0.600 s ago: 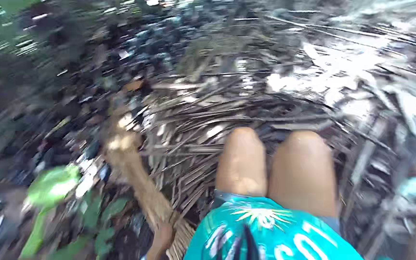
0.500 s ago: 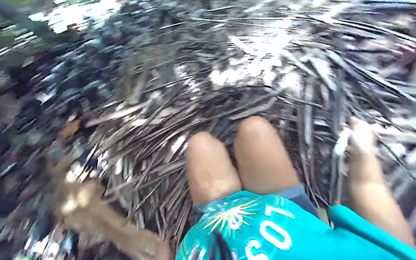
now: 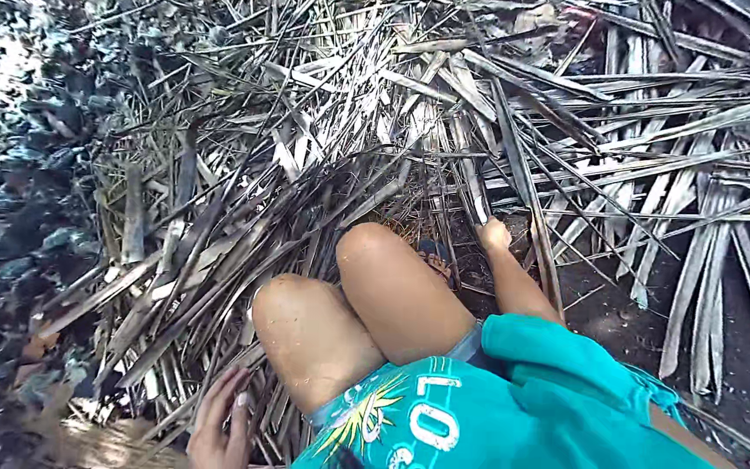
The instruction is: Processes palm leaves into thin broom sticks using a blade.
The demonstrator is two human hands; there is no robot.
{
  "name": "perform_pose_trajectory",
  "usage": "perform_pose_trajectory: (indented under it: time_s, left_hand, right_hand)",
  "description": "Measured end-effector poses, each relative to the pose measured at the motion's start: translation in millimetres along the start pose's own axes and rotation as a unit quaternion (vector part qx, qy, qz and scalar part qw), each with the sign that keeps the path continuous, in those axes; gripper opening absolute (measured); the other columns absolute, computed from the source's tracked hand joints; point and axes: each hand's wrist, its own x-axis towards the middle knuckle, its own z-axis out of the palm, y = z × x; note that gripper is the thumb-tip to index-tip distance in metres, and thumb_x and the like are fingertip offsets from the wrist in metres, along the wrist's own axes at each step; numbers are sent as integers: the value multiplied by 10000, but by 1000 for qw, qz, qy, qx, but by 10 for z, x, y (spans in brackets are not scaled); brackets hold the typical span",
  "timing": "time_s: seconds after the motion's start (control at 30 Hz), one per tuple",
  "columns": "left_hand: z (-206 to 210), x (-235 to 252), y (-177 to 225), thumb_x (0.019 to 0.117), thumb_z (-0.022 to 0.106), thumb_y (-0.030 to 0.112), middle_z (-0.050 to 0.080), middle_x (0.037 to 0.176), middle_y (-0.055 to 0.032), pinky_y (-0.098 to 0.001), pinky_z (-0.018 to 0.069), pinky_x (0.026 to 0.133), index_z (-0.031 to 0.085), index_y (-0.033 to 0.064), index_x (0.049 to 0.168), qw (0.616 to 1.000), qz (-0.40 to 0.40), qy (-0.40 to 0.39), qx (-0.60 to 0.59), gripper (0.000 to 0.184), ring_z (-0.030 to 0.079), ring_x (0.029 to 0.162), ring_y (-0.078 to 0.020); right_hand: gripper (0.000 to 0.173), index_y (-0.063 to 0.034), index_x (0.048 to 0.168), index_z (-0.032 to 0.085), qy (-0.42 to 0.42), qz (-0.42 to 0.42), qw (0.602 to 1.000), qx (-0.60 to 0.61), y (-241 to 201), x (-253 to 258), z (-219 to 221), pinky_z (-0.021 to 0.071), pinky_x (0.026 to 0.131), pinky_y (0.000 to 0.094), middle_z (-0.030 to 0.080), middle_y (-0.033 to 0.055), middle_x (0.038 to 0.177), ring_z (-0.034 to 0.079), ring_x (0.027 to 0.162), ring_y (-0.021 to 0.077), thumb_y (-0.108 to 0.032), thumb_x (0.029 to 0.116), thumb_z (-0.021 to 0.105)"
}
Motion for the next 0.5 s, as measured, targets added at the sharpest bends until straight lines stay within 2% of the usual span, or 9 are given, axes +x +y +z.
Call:
perform_pose_trajectory:
  time_s: [0.1, 0.17, 0.2, 0.23, 0.27, 0.3, 0.37, 0.43, 0.5]
  left_hand:
    - [-33, 346, 331, 1053, 454, 235, 628, 1312, -265, -314, 504, 1041, 666, -108, 1193, 998, 40, 13, -38, 426, 619, 1240, -215]
    - [26, 677, 682, 1059, 460, 257, 665, 1262, -179, -276, 551, 948, 656, -107, 1194, 991, 50, 19, -123, 435, 657, 1131, -123]
    - [91, 863, 900, 1069, 464, 280, 688, 1223, -105, -262, 577, 881, 644, -84, 1208, 982, 47, 10, -181, 430, 678, 1050, -80]
    - [180, 1048, 1138, 1071, 465, 281, 709, 1187, -38, -266, 594, 838, 632, -45, 1221, 970, 34, -15, -241, 395, 697, 991, -64]
    - [295, 1232, 1388, 1068, 454, 250, 724, 1154, -7, -288, 606, 832, 617, -14, 1231, 954, 9, -55, -295, 351, 712, 965, -76]
    - [438, 1417, 1640, 1061, 431, 189, 725, 1135, -35, -314, 606, 850, 593, -30, 1255, 935, -25, -103, -339, 335, 718, 963, -107]
    - [794, 1771, 2103, 1088, 372, 109, 663, 1239, -122, -345, 568, 927, 538, -34, 1353, 884, -110, -222, -395, 344, 685, 1061, -166]
    - [1209, 2058, 2396, 1109, 394, 144, 615, 1340, -151, -360, 525, 966, 528, 11, 1410, 844, -168, -320, -397, 355, 649, 1133, -196]
    - [1492, 2194, 2575, 1113, 402, 182, 556, 1417, -178, -416, 478, 1018, 496, 39, 1457, 827, -187, -368, -382, 385, 590, 1221, -255]
  right_hand:
    - [452, -6, 1314, 608, -11, -37, 998, -40, -24, 7, -9, 446, 957, 693, 631, 295, 1282, 595, 1217, 484, -363, 1048, 530]
    - [449, 6, 1271, 631, -31, -85, 996, -18, -77, -205, -158, 462, 935, 681, 656, 302, 1211, 631, 1145, 477, -376, 1064, 513]
    - [411, 27, 1226, 647, -42, -111, 992, 39, -103, -369, -263, 503, 866, 627, 672, 294, 1095, 664, 1007, 440, -331, 1073, 517]
    - [349, 40, 1165, 659, -58, -138, 981, 123, -120, -571, -373, 521, 710, 489, 636, 226, 890, 625, 754, 323, -262, 1086, 503]
    - [289, 27, 1103, 660, -86, -154, 954, 241, -141, -834, -485, 454, 523, 290, 507, 73, 683, 483, 524, 146, -186, 1093, 465]
    - [265, 21, 1062, 635, -135, -154, 907, 369, -176, -1118, -611, 399, 445, 195, 439, -22, 592, 405, 438, 53, -118, 1090, 412]
    - [272, 16, 1041, 613, -197, -174, 838, 478, -223, -1603, -830, 375, 414, 155, 429, -79, 548, 383, 406, 3, -64, 1076, 356]
    - [234, 13, 1042, 628, -142, -230, 860, 433, -219, -1798, -905, 389, 429, 158, 451, -73, 567, 402, 421, -2, -51, 1059, 404]
    - [219, 15, 1131, 667, -25, -258, 918, 301, -190, -1566, -903, 449, 553, 279, 546, 39, 716, 482, 555, 97, -128, 1055, 520]
